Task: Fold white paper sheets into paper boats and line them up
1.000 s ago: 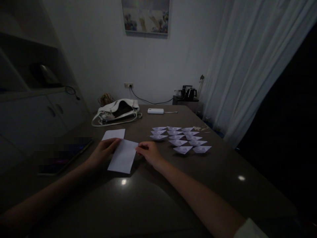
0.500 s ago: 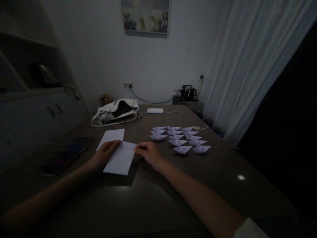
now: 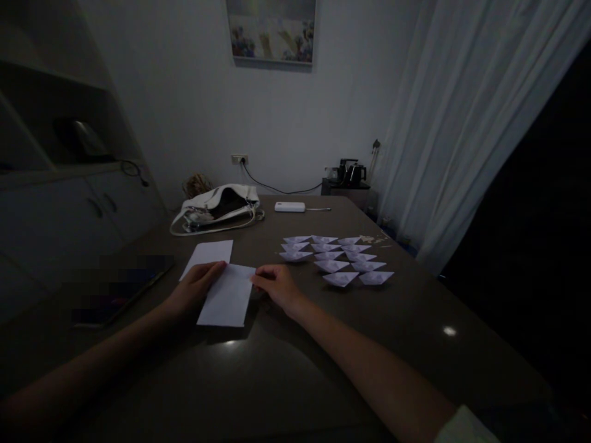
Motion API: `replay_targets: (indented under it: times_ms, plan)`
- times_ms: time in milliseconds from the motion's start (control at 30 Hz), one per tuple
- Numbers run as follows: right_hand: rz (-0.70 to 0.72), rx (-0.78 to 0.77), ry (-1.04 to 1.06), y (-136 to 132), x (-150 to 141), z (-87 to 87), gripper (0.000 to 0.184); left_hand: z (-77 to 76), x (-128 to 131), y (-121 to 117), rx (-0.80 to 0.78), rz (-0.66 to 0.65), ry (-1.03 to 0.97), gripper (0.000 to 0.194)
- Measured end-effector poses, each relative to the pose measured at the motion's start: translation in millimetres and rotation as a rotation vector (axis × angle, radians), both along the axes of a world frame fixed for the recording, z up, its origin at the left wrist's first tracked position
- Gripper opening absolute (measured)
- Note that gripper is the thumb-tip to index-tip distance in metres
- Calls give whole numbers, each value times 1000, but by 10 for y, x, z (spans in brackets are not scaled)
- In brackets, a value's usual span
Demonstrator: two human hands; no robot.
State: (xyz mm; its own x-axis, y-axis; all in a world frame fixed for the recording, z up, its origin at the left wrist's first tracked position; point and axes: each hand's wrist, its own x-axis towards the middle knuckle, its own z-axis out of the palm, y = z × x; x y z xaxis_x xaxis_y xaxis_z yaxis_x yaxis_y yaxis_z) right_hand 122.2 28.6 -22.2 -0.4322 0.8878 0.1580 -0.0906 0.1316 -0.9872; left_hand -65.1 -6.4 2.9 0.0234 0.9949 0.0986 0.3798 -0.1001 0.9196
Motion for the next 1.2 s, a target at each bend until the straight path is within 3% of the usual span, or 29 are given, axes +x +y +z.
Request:
replay_targets:
  times_ms: [100,233,367,433,667,933,1000,1100,1200]
  plan:
    - [-38,11,-6,13,4,7,15,10,19,-13,-17,28,-5,52]
    - [-59,15,-10,30,5,-2,14,-29,-8,34,-14,-59,81,57]
    - [6,-23,-9,47,-3,-32,14,-39,-62,67,58,-76,181,58]
    - [44,-15,-23,55,-8,-42,13,-24,-77,54,49,-146,245,58]
    - [62,285,-200,30,2,-33,20,-33,-34,-43,68,-484,458,50]
    - [112,432,-327,-74,10,33,20,-20,-45,-55,63,-554,488,47]
    - [69,468,-368,-58,8,30,17,-6,-85,-29,66,-574,488,42]
    - [-111,479,-412,50,50,2,16,-17,-193,68,64,-551,560,36]
    - [-234,442,-452,197,148,-19,18,-74,-312,194,122,-400,637,32]
